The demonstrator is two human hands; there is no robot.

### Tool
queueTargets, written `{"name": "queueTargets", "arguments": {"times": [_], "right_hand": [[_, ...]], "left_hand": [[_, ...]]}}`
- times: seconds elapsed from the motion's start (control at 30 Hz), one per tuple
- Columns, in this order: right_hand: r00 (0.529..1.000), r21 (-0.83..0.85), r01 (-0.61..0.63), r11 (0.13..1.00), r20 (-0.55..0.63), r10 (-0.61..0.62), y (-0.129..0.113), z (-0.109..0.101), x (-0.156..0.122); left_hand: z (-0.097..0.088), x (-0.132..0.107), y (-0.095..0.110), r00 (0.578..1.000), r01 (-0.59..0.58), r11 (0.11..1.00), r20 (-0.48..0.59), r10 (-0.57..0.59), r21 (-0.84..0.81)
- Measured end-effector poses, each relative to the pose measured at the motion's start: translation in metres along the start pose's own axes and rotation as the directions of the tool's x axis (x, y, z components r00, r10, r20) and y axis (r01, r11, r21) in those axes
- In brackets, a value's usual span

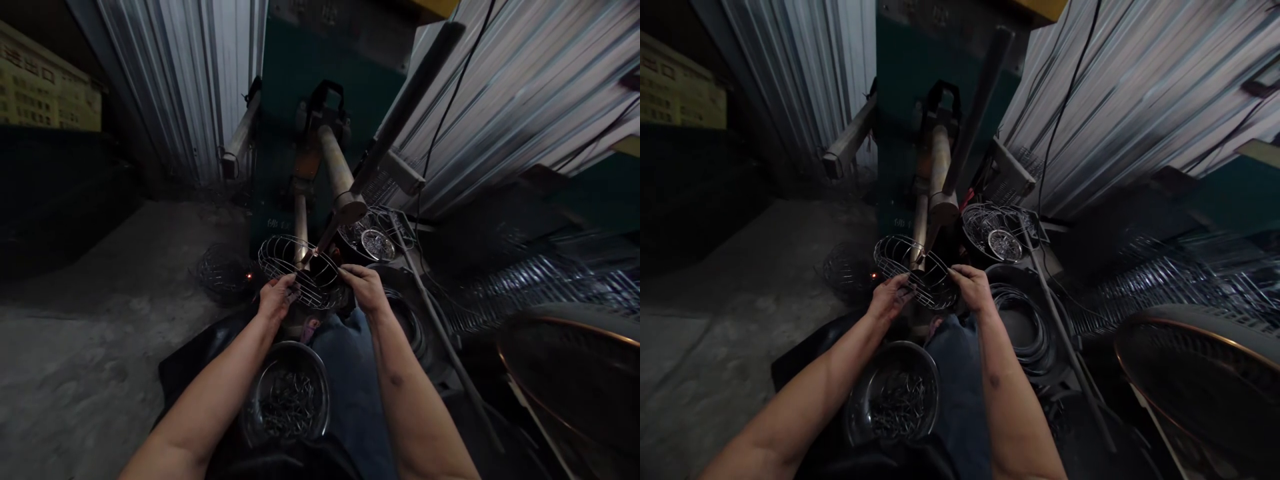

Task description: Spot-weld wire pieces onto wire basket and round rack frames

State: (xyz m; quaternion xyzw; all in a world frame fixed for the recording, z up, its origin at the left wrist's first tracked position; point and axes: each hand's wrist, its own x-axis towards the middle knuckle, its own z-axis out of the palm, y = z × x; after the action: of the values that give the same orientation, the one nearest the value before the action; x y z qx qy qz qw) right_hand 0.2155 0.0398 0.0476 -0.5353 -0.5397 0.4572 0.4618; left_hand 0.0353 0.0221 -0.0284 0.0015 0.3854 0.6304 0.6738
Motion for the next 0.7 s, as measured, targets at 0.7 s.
{"name": "queueTargets", "arguments": {"times": [0.7], "right_hand": [[0.984,-0.168,0.158,0.973,0.110,-0.141,-0.036,0.015,0.016]], "left_hand": [[0.007,-0.007,-0.004,0.994,0.107,0.982,-0.029,-0.103,0.157]]}}
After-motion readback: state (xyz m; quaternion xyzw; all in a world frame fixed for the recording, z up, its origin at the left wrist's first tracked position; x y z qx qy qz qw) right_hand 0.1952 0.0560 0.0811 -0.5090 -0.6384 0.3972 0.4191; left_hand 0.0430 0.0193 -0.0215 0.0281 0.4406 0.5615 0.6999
